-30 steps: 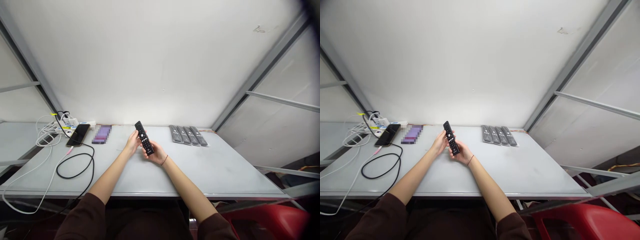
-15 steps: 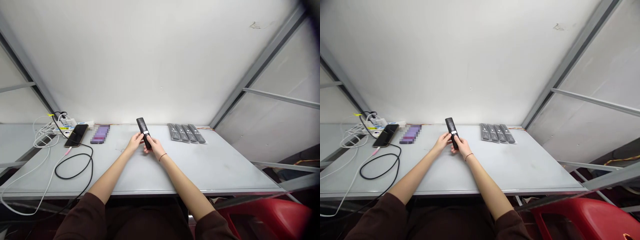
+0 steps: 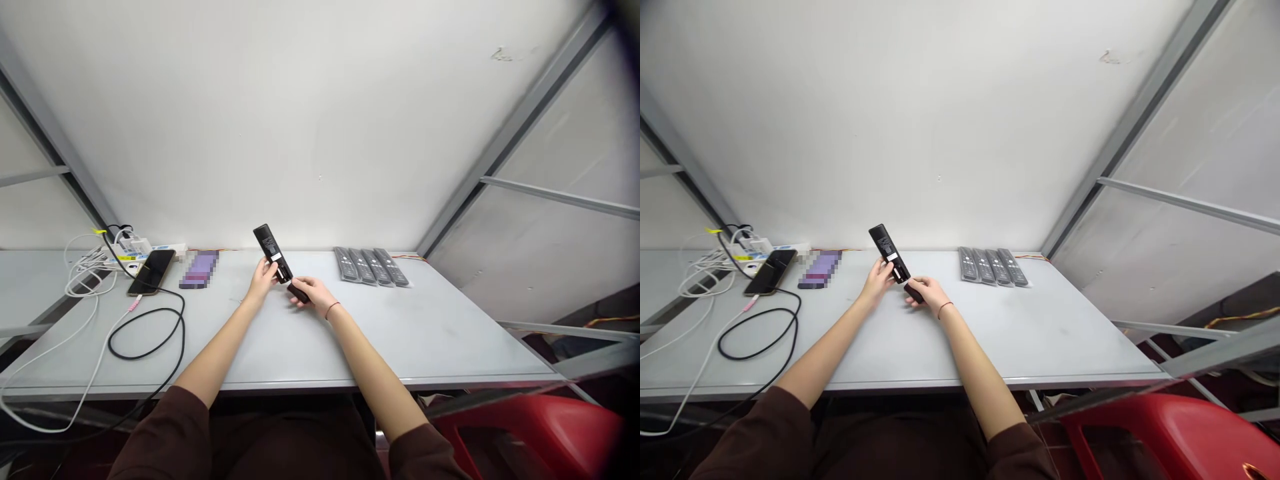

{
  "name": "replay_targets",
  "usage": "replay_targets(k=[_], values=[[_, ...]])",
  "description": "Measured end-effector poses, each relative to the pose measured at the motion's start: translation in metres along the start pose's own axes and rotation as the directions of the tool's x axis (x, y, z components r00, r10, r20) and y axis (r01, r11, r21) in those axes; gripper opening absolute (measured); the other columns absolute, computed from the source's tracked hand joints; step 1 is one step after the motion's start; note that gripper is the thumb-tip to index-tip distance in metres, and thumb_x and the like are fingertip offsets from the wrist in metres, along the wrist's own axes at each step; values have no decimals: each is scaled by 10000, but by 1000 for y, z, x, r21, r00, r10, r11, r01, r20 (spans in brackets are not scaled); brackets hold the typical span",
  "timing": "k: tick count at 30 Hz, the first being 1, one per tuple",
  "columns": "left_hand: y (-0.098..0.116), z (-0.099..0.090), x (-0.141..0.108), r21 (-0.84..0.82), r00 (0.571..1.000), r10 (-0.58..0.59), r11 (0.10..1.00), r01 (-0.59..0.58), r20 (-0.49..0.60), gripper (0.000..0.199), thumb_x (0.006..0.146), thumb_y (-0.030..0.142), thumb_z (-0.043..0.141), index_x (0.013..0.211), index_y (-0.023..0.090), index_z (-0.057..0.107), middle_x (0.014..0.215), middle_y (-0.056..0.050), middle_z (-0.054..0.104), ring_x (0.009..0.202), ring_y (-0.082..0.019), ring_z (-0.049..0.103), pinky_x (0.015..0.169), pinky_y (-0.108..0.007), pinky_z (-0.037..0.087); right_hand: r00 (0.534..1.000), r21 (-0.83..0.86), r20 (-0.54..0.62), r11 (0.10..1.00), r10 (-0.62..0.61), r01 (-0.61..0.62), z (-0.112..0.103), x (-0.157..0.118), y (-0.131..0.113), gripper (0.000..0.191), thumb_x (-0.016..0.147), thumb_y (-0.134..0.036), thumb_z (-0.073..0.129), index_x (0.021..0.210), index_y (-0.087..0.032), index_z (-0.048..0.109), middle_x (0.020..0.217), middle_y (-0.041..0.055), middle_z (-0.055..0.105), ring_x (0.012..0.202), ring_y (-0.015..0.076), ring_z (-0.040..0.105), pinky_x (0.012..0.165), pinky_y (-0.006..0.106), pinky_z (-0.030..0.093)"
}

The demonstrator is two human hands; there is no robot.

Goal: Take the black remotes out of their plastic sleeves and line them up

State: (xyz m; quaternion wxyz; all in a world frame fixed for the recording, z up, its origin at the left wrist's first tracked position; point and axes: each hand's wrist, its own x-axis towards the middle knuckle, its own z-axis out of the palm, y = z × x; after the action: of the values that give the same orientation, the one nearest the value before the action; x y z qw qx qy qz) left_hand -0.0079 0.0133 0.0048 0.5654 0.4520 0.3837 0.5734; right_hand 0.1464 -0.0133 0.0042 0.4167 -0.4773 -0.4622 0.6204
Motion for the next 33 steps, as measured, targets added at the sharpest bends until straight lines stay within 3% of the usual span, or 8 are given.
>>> replay_targets(k=[4,7,13,16,20,23,27,33], values=[[2,-16,7,344,997,69,938,-51,-40,353,791,416,533,1042,171,576,1011,-82,618,878,-202,590,721,-298,464,954,-397,-214,911,-211,113,-12,5,5,210,747,-314,637,906,-186,587,775,62,654,627,184,631,579,320,510],[-4,-20,7,623,998,61,780,-62,22,284,789,408,523,847,161,649,848,-75,650,820,-226,602,761,-316,440,888,-649,-219,740,-405,177,-14,9,11,151,733,-298,635,860,-219,611,843,50,659,843,215,619,780,352,461],[-5,-12,-7,883,992,118,459,-99,50,316,810,346,512,1068,190,611,851,-93,643,851,-248,590,803,-327,403,873,-822,-148,548,-464,152,-16,16,21,188,781,-351,553,823,-185,629,815,78,627,817,217,566,800,346,405],[6,-12,-13,952,981,132,256,-171,140,264,829,342,476,989,195,627,972,-113,619,892,-243,573,799,-323,400,847,-851,-169,508,-504,132,-18,19,25,244,788,-366,542,889,-161,627,876,104,604,884,233,533,856,362,371],[21,-20,-11,843,889,-51,347,-412,455,207,714,405,604,767,208,632,847,-48,629,751,-190,566,701,-272,411,844,-852,-186,510,-502,116,-19,20,27,328,812,-377,509,1025,-142,592,902,104,589,901,235,516,866,362,366],[27,-28,-8,784,824,-198,484,-389,531,167,604,350,680,692,221,622,707,4,623,649,-160,545,592,-239,387,853,-846,-193,522,-485,105,-20,20,27,323,820,-368,492,1029,-143,589,865,87,589,878,223,518,848,347,372],[28,-32,-5,805,833,-243,488,-337,497,110,595,298,677,639,226,608,664,20,617,620,-149,532,560,-233,359,865,-848,-173,518,-471,113,-22,20,26,293,814,-344,488,1016,-159,592,859,70,594,861,208,516,828,329,375],[18,-32,0,897,929,-65,294,-331,364,118,728,327,599,681,222,573,795,-18,619,741,-179,549,678,-261,387,870,-857,-155,502,-469,118,-21,19,26,292,803,-301,488,1031,-151,590,857,81,593,864,217,512,824,335,369]])
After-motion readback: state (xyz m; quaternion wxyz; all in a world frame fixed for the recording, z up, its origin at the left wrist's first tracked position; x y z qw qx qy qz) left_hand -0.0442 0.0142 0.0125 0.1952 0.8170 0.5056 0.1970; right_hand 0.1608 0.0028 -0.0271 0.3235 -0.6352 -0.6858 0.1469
